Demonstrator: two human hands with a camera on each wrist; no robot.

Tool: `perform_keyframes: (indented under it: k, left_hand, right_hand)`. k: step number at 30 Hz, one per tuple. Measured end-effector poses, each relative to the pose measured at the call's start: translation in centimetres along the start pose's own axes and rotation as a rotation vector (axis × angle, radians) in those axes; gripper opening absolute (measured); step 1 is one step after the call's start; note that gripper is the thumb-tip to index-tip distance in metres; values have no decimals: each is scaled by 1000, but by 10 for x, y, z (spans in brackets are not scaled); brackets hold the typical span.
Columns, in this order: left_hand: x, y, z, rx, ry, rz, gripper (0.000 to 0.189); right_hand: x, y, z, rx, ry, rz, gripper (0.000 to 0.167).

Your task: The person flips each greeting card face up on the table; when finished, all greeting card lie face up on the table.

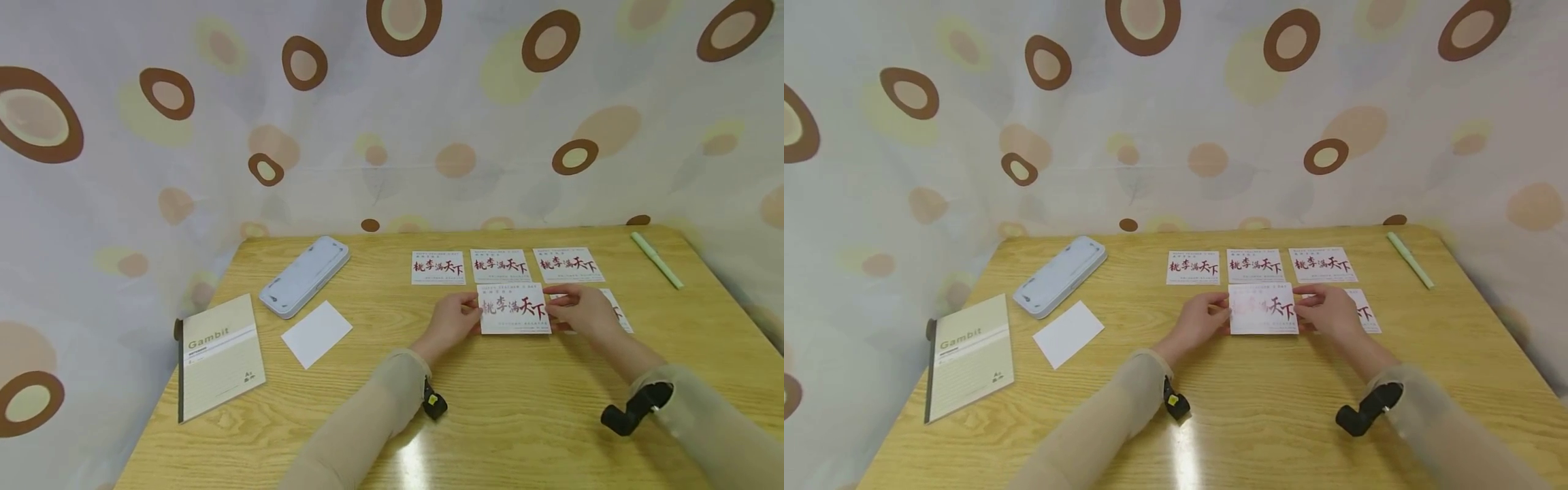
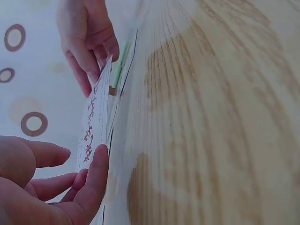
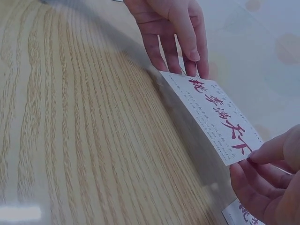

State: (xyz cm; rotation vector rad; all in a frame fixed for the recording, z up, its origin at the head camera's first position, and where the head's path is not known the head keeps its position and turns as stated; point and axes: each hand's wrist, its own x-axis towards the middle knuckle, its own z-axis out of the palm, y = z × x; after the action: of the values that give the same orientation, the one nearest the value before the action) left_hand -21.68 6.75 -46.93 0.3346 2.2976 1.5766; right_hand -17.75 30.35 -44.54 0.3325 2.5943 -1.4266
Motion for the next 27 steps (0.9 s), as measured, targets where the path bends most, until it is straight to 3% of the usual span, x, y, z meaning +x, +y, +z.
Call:
perform_keyframes:
  k: [12, 19, 27]
  left_hand:
    - [2, 3, 1, 102, 22, -34, 39]
    - [4, 2, 2, 3, 16, -71, 42]
    - [2, 2, 2, 17, -2, -72, 44]
  right_hand:
    - [9, 0, -3, -27, -62, 28, 44]
    - [14, 0, -3, -29, -97, 61, 42]
    - [16, -1, -3, -55, -99, 79, 41]
